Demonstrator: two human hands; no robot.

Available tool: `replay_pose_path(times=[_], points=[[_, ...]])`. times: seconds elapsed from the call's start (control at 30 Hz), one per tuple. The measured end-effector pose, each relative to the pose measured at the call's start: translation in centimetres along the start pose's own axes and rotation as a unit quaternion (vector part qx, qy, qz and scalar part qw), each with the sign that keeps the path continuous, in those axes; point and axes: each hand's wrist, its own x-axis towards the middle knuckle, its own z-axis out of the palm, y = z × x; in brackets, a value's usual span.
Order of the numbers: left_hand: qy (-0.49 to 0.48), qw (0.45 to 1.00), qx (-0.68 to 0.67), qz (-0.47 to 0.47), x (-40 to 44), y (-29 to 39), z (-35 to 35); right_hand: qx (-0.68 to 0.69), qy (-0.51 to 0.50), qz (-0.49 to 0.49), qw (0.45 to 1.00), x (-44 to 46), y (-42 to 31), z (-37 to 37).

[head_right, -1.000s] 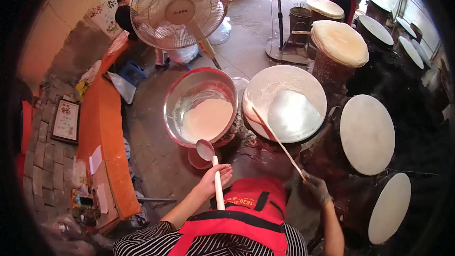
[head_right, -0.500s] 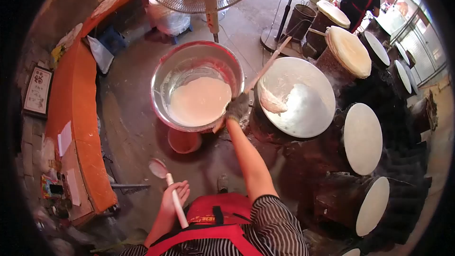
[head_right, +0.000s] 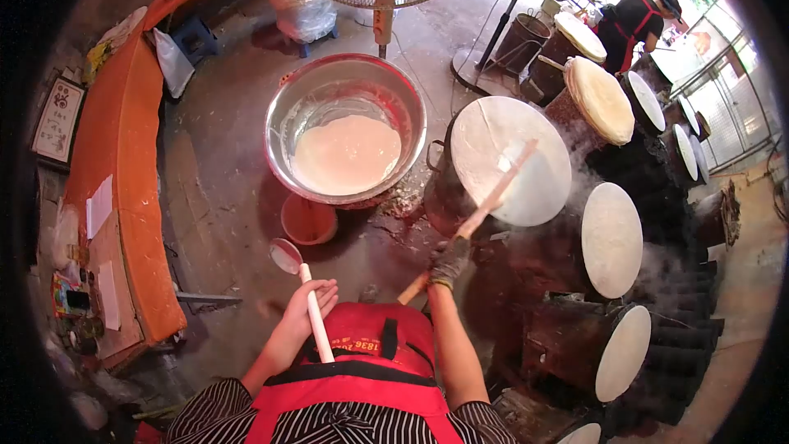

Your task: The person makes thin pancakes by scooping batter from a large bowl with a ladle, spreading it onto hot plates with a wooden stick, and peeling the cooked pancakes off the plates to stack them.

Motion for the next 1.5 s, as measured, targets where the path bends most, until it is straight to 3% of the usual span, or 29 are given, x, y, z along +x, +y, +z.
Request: replay_pose_path(times=[0.07, 0.17, 0.23, 0.27, 0.37, 0.4, 0.47, 0.6, 0.73, 0.8, 0.9, 0.93, 0.97, 1.07, 1.2, 1.23, 1.27, 1.37, 1.4, 1.43, 1.5], points=[[-0.016, 1.000, -0.013, -0.008, -0.1, -1.0, 0.6, 0.006, 0.021, 0.023, 1.000, -0.5, -3.9, -0.6], [-0.013, 1.000, -0.022, -0.002, -0.9, -1.8, 0.9, 0.162, -0.086, -0.007, 0.983, 4.8, -3.7, 1.6], [-0.009, 1.000, -0.026, 0.003, -1.6, -2.6, 0.5, 0.058, -0.094, -0.009, 0.994, 2.8, -6.0, 7.8], [-0.010, 1.000, -0.026, 0.004, -2.0, -3.0, -0.1, -0.004, -0.178, -0.069, 0.982, 2.7, -5.7, 9.9], [-0.003, 0.999, -0.034, 0.017, -2.8, -2.9, -1.3, 0.018, -0.127, 0.046, 0.991, 4.0, -4.5, 14.6], [0.001, 0.999, -0.038, 0.023, -3.0, -2.7, -1.6, -0.055, -0.079, 0.024, 0.995, 5.5, -3.4, 14.8], [0.005, 0.999, -0.039, 0.034, -3.0, -2.7, -2.0, 0.017, -0.117, -0.021, 0.993, 6.4, -1.5, 11.7], [0.012, 0.998, -0.043, 0.040, -3.2, -2.9, -2.2, 0.122, 0.054, 0.028, 0.991, -2.4, -4.1, 7.0], [0.010, 0.999, -0.043, 0.026, -3.3, -3.3, -2.1, -0.164, -0.088, -0.132, 0.974, 10.4, 7.9, 5.6], [0.007, 0.999, -0.025, 0.018, -3.2, -3.3, -1.7, -0.159, -0.093, -0.154, 0.971, 3.2, 2.6, 7.9], [0.002, 1.000, -0.007, 0.016, -3.2, -3.0, -0.6, -0.040, -0.107, -0.025, 0.993, 2.4, 1.4, 3.1], [-0.001, 1.000, -0.004, 0.018, -2.9, -3.0, -0.4, -0.087, -0.092, -0.005, 0.992, 0.7, -0.4, 0.9], [-0.003, 1.000, -0.005, 0.019, -2.7, -3.3, -0.2, -0.046, -0.106, 0.043, 0.992, 1.7, -0.7, -1.9], [-0.016, 1.000, -0.001, 0.012, -2.2, -4.1, 0.6, -0.076, -0.059, 0.009, 0.995, -0.5, -4.2, -6.1], [-0.033, 0.999, 0.012, -0.006, -2.0, -5.4, 2.5, 0.044, -0.087, 0.038, 0.995, 3.3, -4.8, -6.7], [-0.037, 0.999, 0.017, -0.006, -2.0, -5.8, 3.1, 0.007, -0.060, -0.034, 0.998, 2.3, -5.1, -4.8], [-0.042, 0.999, 0.023, -0.007, -2.0, -6.2, 4.0, -0.049, -0.146, -0.040, 0.987, 3.0, -4.4, -4.9], [-0.069, 0.997, 0.036, -0.011, -2.3, -7.5, 6.5, -0.217, -0.240, -0.002, 0.946, 2.7, -5.5, -8.8], [-0.077, 0.996, 0.036, -0.012, -2.3, -8.0, 7.2, -0.244, -0.176, 0.021, 0.954, 2.7, -6.8, -10.9], [-0.073, 0.996, 0.043, -0.008, -2.5, -8.4, 8.0, -0.258, -0.206, -0.049, 0.943, 3.4, -7.7, -13.6], [-0.075, 0.996, 0.051, 0.000, -2.4, -9.1, 9.6, -0.241, -0.233, -0.067, 0.940, 7.0, -9.6, -18.8]])
